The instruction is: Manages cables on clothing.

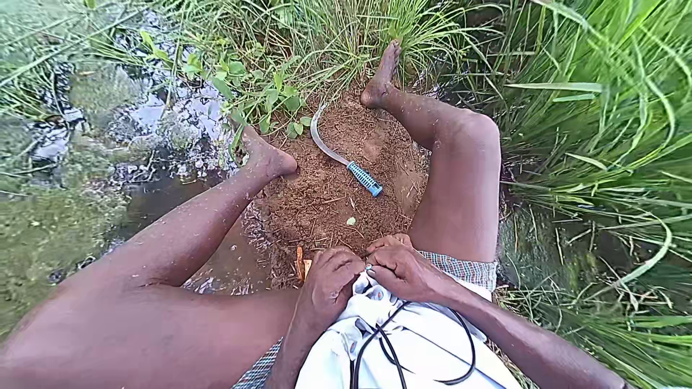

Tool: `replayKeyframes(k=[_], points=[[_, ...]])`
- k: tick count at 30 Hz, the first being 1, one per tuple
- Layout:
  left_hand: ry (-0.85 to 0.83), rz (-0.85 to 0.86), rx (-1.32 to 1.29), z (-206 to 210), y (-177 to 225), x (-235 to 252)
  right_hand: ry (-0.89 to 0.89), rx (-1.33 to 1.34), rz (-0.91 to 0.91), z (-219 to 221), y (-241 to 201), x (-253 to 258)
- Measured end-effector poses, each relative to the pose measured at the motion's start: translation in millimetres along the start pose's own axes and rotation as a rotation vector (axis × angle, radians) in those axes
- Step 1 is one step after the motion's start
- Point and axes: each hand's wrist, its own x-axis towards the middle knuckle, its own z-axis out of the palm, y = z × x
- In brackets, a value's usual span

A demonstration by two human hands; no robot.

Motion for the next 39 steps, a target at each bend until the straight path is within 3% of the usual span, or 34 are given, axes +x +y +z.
replayKeyframes(k=[14, 25, 39], points=[[0.006, -0.014, -0.008, -0.4, -2.6, -2.4, -0.045, -0.143, -0.049, -2.9, 2.2, 6.1], [-0.018, -0.008, 0.062, -1.3, 0.6, -1.8, -0.064, -0.105, -0.061, -4.2, 3.4, 6.6], [-0.048, -0.052, -0.038, 0.3, -0.7, -3.3, -0.063, -0.091, -0.067, -4.8, 2.2, 5.5]])
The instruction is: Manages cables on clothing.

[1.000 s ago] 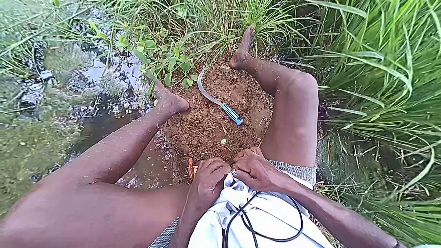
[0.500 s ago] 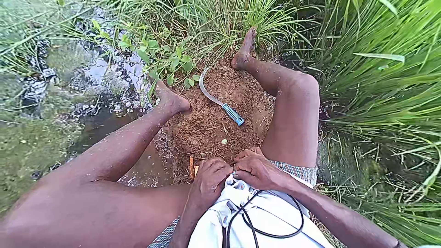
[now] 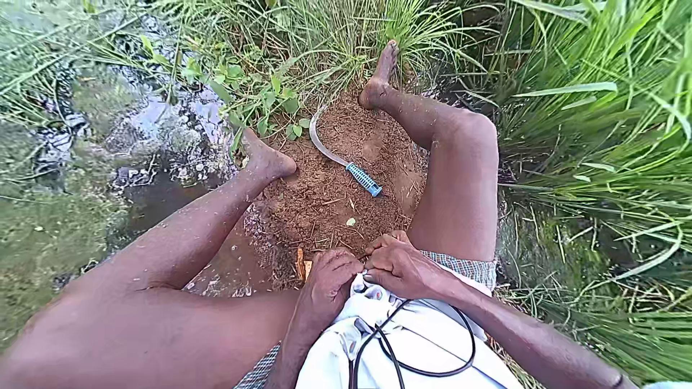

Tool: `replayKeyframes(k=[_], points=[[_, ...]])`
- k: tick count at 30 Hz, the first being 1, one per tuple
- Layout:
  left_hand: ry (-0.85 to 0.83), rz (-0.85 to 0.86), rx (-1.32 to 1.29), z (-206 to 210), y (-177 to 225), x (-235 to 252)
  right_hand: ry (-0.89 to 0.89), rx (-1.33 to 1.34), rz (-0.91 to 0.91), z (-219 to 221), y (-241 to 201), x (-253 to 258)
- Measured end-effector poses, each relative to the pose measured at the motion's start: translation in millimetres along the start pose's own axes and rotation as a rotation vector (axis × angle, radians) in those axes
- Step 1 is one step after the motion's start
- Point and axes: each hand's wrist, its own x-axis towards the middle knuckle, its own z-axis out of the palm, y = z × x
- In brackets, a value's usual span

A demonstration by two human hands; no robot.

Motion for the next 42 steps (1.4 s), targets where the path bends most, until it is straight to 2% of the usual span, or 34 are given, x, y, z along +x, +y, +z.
replayKeyframes(k=[18, 25, 42], points=[[0.005, -0.041, -0.139, 2.1, -2.8, -3.4, 0.029, -0.023, -0.055, 0.7, 0.8, -1.3], [0.013, -0.057, -0.11, 1.1, -4.2, -2.8, 0.038, -0.001, -0.064, 2.1, 1.3, 0.4], [0.007, -0.043, -0.084, 1.1, -5.8, -2.4, -0.009, 0.051, 0.026, 2.6, 1.4, 1.9]])
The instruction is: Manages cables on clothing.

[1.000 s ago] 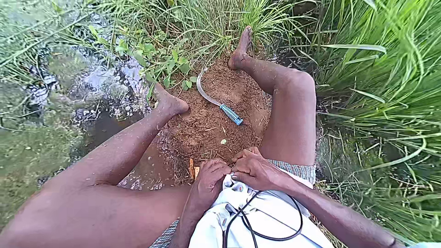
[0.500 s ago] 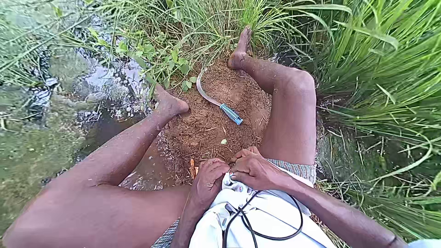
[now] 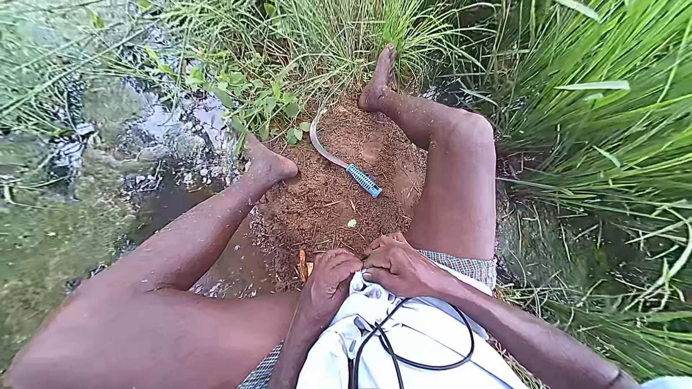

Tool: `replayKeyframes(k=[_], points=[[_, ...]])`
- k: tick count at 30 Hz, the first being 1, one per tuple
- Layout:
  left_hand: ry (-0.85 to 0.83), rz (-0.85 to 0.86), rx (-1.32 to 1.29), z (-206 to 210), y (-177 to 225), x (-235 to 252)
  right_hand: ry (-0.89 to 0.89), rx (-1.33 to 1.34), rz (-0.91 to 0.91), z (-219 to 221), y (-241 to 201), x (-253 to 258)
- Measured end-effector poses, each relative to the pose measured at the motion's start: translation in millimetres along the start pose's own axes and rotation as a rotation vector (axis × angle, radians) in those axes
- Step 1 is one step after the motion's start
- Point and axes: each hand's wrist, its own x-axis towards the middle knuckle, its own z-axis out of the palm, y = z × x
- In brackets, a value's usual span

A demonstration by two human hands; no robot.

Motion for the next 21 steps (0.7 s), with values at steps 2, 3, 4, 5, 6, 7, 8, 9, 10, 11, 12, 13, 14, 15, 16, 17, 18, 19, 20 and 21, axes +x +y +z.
replayKeyframes(k=[2, 3, 4, 5, 6, 7, 8, 9, 10, 11, 12, 13, 14, 15, 16, 17, 18, 19, 20, 21], points=[[-0.008, -0.005, 0.006, -0.8, 0.5, -0.3, -0.006, -0.006, 0.001, 0.2, 0.0, 0.5], [-0.013, -0.009, 0.012, -1.2, 0.8, -0.1, -0.009, -0.009, 0.002, 0.5, 0.3, 0.7], [-0.018, -0.016, 0.021, -1.2, 0.5, 0.2, -0.015, -0.011, 0.003, 0.7, 0.7, 1.1], [-0.022, -0.025, 0.027, -1.2, -0.3, 0.3, -0.02, -0.014, 0.003, 0.8, 1.2, 1.4], [-0.017, -0.033, 0.033, -1.1, -0.6, 0.2, -0.027, -0.014, 0.004, 0.9, 1.4, 1.6], [0.001, -0.039, 0.038, -0.9, -0.4, 0.5, -0.031, -0.016, 0.004, 0.7, 1.4, 1.9], [0.025, -0.045, 0.049, -0.8, 0.1, 0.6, -0.032, -0.017, 0.003, 0.4, 1.6, 1.9], [0.043, -0.057, 0.063, -1.4, 0.7, 0.0, -0.032, -0.017, 0.001, 0.9, 2.1, 1.6], [0.059, -0.063, 0.074, -2.2, 1.1, -0.7, -0.032, -0.02, -0.001, 1.5, 2.3, 1.5], [0.072, -0.05, 0.091, -2.7, 1.1, -0.5, -0.032, -0.026, -0.003, 1.7, 2.1, 1.6], [0.079, -0.022, 0.104, -3.1, 1.7, 0.5, -0.034, -0.036, -0.003, 1.6, 1.5, 2.1], [0.077, 0.003, 0.121, -3.2, 3.0, 1.2, -0.043, -0.044, -0.002, 1.5, 0.4, 2.2], [0.064, 0.014, 0.126, -3.0, 4.2, 0.9, -0.048, -0.05, -0.002, 2.0, -0.9, 1.9], [0.048, 0.015, 0.124, -2.7, 4.7, 0.7, -0.046, -0.059, -0.003, 2.5, -1.4, 1.7], [0.029, 0.013, 0.119, -2.8, 5.3, 0.8, -0.04, -0.065, -0.003, 3.3, -1.3, 1.6], [0.013, 0.012, 0.11, -2.9, 6.4, 0.6, -0.033, -0.063, -0.003, 4.9, -0.7, 0.9], [0.007, 0.015, 0.103, -2.5, 6.6, 0.4, -0.03, -0.06, -0.002, 5.8, -0.2, 0.3], [0.007, 0.018, 0.094, -1.9, 5.9, 0.3, -0.027, -0.059, -0.004, 6.2, 0.4, 0.0], [0.009, 0.019, 0.084, -1.2, 4.9, -0.2, -0.025, -0.057, -0.005, 6.3, 0.9, -0.1], [0.007, 0.018, 0.068, -0.5, 3.8, -1.0, -0.023, -0.052, -0.005, 6.4, 1.0, -0.4]])
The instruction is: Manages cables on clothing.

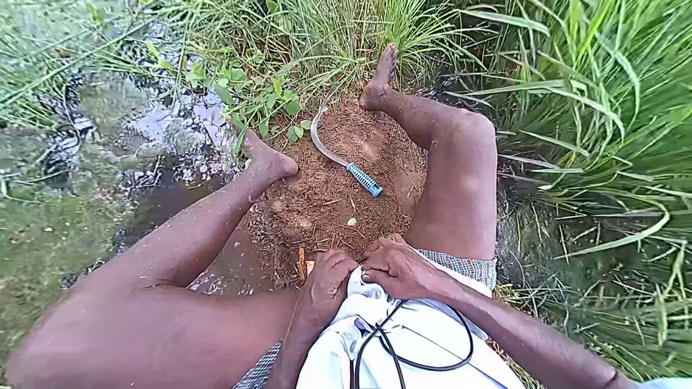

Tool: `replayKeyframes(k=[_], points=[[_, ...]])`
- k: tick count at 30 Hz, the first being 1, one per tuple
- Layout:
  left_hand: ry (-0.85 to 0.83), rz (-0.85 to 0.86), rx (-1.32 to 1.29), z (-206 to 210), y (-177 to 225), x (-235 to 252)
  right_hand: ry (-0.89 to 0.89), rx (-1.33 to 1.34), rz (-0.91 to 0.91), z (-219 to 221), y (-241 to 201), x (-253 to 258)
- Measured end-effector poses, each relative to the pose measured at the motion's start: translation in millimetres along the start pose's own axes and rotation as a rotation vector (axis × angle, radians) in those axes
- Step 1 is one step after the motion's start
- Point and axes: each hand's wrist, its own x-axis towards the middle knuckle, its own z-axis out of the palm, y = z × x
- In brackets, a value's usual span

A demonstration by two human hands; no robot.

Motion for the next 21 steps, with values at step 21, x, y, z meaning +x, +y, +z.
replayKeyframes(k=[21], points=[[-0.045, 0.006, -0.147, 0.7, -5.8, -5.1, -0.006, -0.005, -0.031, 0.4, 2.6, 2.3]])
